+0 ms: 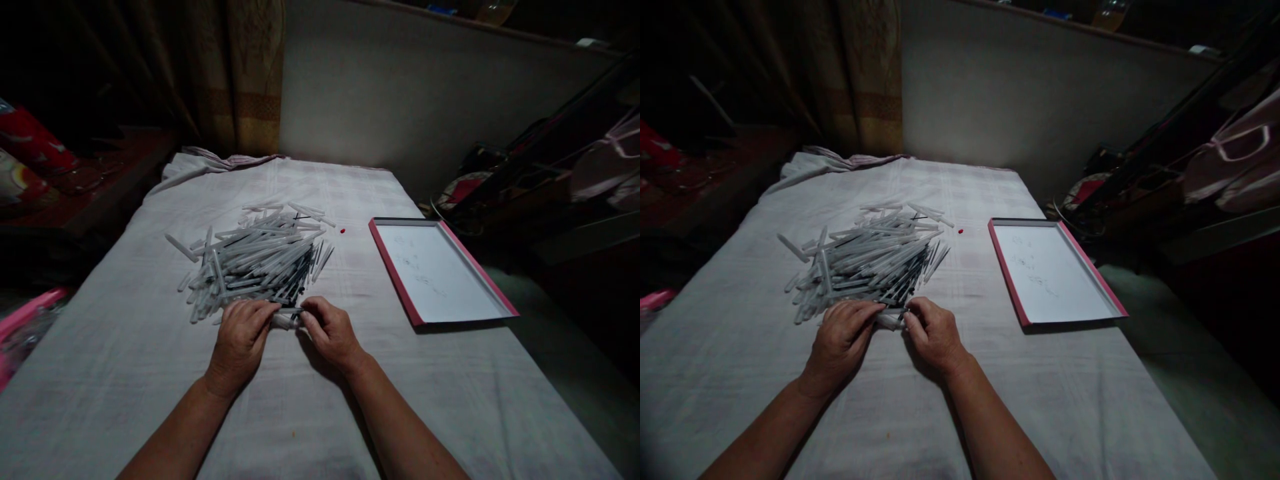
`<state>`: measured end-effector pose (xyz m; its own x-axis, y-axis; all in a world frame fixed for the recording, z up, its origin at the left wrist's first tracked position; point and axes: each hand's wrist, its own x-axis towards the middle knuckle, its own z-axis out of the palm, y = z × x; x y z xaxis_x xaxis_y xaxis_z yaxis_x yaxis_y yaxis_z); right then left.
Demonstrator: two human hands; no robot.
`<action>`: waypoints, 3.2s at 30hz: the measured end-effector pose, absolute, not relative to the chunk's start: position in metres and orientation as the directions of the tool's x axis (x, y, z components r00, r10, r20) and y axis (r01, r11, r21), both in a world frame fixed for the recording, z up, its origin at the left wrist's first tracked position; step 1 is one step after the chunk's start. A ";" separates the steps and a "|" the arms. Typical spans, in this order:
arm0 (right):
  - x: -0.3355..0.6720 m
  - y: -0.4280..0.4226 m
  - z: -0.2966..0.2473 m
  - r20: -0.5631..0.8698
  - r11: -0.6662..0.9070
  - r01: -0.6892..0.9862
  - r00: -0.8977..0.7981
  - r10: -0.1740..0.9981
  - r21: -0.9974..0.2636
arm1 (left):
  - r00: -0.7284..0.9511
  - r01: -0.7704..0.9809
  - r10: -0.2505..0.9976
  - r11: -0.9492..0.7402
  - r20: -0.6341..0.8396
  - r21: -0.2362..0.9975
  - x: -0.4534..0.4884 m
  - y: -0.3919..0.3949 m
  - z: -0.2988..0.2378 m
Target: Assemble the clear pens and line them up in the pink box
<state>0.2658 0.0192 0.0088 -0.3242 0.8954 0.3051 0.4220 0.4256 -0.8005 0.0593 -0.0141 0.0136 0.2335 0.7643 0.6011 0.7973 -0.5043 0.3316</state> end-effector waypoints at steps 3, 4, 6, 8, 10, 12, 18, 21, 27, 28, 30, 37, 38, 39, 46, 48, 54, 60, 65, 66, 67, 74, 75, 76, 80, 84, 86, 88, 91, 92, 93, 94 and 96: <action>0.264 0.019 0.005 0.325 0.454 0.381 -0.356 0.876 -0.805 | 0.262 0.775 0.751 -0.538 0.606 0.332 0.062 -0.015 0.016; 0.264 0.019 0.004 0.337 0.468 0.377 -0.364 0.869 -0.800 | 0.266 0.771 0.746 -0.545 0.610 0.331 0.062 -0.015 0.018; 0.263 0.019 0.003 0.343 0.469 0.385 -0.351 0.871 -0.795 | 0.247 0.781 0.739 -0.535 0.626 0.323 0.056 -0.013 0.023; 0.264 0.020 0.003 0.328 0.429 0.393 -0.299 0.896 -0.813 | 0.184 0.823 0.734 -0.479 0.654 0.306 0.041 -0.009 0.028; 0.265 0.022 0.005 0.299 0.374 0.378 -0.244 0.923 -0.847 | 0.021 0.893 0.720 -0.325 0.693 0.311 0.017 -0.002 0.032; 0.266 0.024 0.006 0.259 0.317 0.346 -0.203 0.944 -0.883 | -0.180 0.924 0.725 -0.108 0.665 0.367 -0.010 0.005 0.032; 0.266 0.027 0.003 0.122 0.144 0.202 -0.121 0.985 -0.969 | -0.462 0.878 0.780 0.333 0.422 0.345 -0.062 0.011 0.015; 0.266 0.027 -0.001 0.065 0.079 0.149 -0.098 0.993 -0.986 | -0.437 0.896 0.805 0.350 0.403 0.273 -0.066 0.010 0.006; 0.264 0.027 -0.001 0.015 0.020 0.066 -0.069 0.997 -0.998 | -0.441 0.894 0.812 0.359 0.383 0.269 -0.068 0.011 0.006; 0.263 0.028 0.001 0.000 0.003 0.042 -0.062 0.998 -0.999 | -0.451 0.888 0.801 0.358 0.393 0.289 -0.068 0.011 0.008; 0.263 0.028 0.006 -0.047 -0.048 -0.020 -0.047 0.998 -0.999 | -0.475 0.871 0.767 0.339 0.431 0.356 -0.062 0.009 0.012; 0.265 0.029 0.025 -0.222 -0.221 -0.247 -0.026 0.975 -0.944 | -0.156 0.851 0.819 -0.172 0.552 0.496 0.002 -0.006 0.018; 0.265 0.029 0.026 -0.230 -0.228 -0.260 -0.023 0.973 -0.938 | -0.102 0.839 0.825 -0.229 0.556 0.494 0.010 -0.007 0.018; 0.266 0.029 0.026 -0.232 -0.230 -0.267 -0.024 0.972 -0.936 | -0.063 0.834 0.822 -0.269 0.566 0.483 0.016 -0.008 0.018; 0.266 0.030 0.022 -0.222 -0.229 -0.258 -0.058 0.973 -0.939 | 0.056 0.826 0.798 -0.375 0.600 0.422 0.021 -0.008 0.021; 0.266 0.029 0.022 -0.215 -0.222 -0.249 -0.056 0.975 -0.943 | 0.070 0.820 0.785 -0.397 0.616 0.412 0.021 -0.009 0.021; 0.264 0.029 0.020 -0.213 -0.220 -0.219 -0.056 0.976 -0.951 | 0.095 0.790 0.789 -0.431 0.607 0.436 0.025 -0.010 0.020; 0.274 0.031 0.019 -0.157 -0.177 -0.060 -0.248 0.956 -0.982 | 0.223 0.760 0.763 -0.526 0.607 0.382 0.029 -0.010 0.019; 0.280 0.030 0.023 -0.111 -0.092 0.065 -0.425 0.898 -0.994 | 0.307 0.723 0.775 -0.568 0.553 0.394 0.034 -0.012 0.020; 0.281 0.030 0.024 -0.094 -0.070 0.073 -0.415 0.905 -0.995 | 0.292 0.727 0.783 -0.555 0.549 0.404 0.034 -0.012 0.020; 0.282 0.030 0.025 -0.080 -0.053 0.078 -0.398 0.914 -0.996 | 0.269 0.735 0.793 -0.536 0.547 0.415 0.034 -0.012 0.020; 0.294 0.038 0.022 -0.083 -0.063 0.083 -0.272 0.959 -0.995 | 0.170 0.780 0.802 -0.464 0.572 0.420 0.028 -0.010 0.019; 0.294 0.038 0.021 -0.088 -0.067 0.087 -0.264 0.961 -0.994 | 0.176 0.775 0.795 -0.476 0.581 0.416 0.028 -0.010 0.019; 0.294 0.038 0.020 -0.091 -0.069 0.092 -0.262 0.961 -0.993 | 0.182 0.771 0.790 -0.484 0.585 0.414 0.029 -0.010 0.019; 0.290 0.035 0.019 -0.075 -0.042 0.120 -0.291 0.954 -0.992 | 0.197 0.760 0.802 -0.488 0.564 0.429 0.031 -0.011 0.019; 0.291 0.034 0.021 -0.071 -0.035 0.129 -0.290 0.955 -0.991 | 0.209 0.754 0.821 -0.481 0.531 0.448 0.031 -0.012 0.019; 0.292 0.035 0.021 -0.069 -0.034 0.128 -0.279 0.958 -0.991 | 0.211 0.756 0.835 -0.469 0.509 0.457 0.031 -0.012 0.019; 0.292 0.035 0.022 -0.068 -0.032 0.128 -0.284 0.956 -0.991 | 0.216 0.757 0.835 -0.470 0.506 0.454 0.031 -0.011 0.018; 0.291 0.034 0.021 -0.078 -0.036 0.136 -0.314 0.946 -0.990 | 0.230 0.748 0.818 -0.495 0.527 0.441 0.031 -0.011 0.018; 0.291 0.034 0.020 -0.083 -0.038 0.140 -0.327 0.941 -0.989 | 0.241 0.743 0.812 -0.506 0.531 0.438 0.032 -0.011 0.018; 0.291 0.033 0.020 -0.086 -0.040 0.142 -0.338 0.937 -0.989 | 0.254 0.736 0.806 -0.520 0.535 0.434 0.033 -0.011 0.018; 0.291 0.033 0.019 -0.087 -0.039 0.143 -0.347 0.934 -0.989 | 0.269 0.728 0.802 -0.532 0.533 0.432 0.034 -0.012 0.018; 0.291 0.033 0.018 -0.082 -0.031 0.143 -0.368 0.926 -0.989 | 0.293 0.714 0.796 -0.550 0.530 0.432 0.037 -0.013 0.019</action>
<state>0.2914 0.0330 0.0179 -0.3676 0.9263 -0.0824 0.1429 -0.0313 -0.9892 0.0371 -0.0130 0.0188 0.2925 0.7962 0.5296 0.7144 -0.5501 0.4324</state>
